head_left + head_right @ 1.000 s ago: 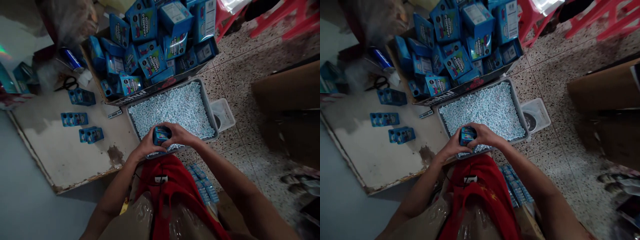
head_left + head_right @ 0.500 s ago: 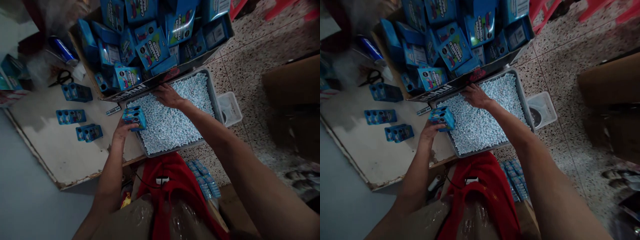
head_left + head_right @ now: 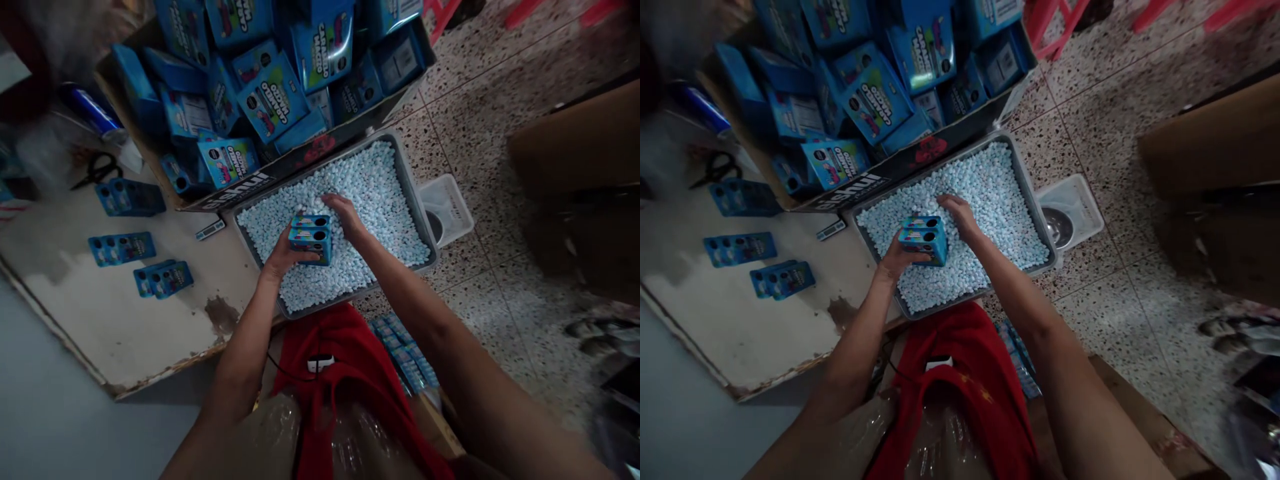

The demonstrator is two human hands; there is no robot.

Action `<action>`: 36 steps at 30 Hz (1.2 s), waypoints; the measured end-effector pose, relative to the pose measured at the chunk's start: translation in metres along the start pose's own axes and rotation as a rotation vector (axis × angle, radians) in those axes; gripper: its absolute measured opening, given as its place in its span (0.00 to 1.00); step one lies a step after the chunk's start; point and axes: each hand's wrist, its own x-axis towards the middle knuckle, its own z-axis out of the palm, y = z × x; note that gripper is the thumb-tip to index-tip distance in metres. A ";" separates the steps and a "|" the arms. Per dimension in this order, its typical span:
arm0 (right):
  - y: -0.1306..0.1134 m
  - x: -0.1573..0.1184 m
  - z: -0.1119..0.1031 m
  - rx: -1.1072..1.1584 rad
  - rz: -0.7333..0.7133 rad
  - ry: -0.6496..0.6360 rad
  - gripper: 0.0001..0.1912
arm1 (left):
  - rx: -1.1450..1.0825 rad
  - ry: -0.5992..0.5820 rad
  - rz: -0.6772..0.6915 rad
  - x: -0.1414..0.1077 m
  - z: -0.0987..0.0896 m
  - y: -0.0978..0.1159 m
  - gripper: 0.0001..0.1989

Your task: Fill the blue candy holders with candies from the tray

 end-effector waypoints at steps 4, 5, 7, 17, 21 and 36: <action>-0.003 -0.005 -0.009 0.177 0.127 0.026 0.29 | 0.191 -0.028 0.148 -0.010 0.015 0.033 0.54; -0.005 -0.006 -0.010 0.195 0.134 0.017 0.31 | 0.247 0.000 0.203 -0.014 0.015 0.042 0.51; -0.013 -0.011 -0.008 0.226 0.119 0.003 0.35 | 0.359 0.064 0.282 -0.020 0.011 0.055 0.45; -0.090 -0.061 0.015 0.387 -0.059 0.083 0.33 | 0.688 0.249 0.411 -0.013 0.000 0.039 0.41; -0.103 -0.071 0.017 0.347 -0.154 0.081 0.38 | 0.605 0.232 0.426 -0.013 0.001 0.034 0.41; -0.118 -0.070 0.034 0.728 -0.265 -0.074 0.20 | 0.830 0.178 0.675 0.003 -0.021 0.020 0.43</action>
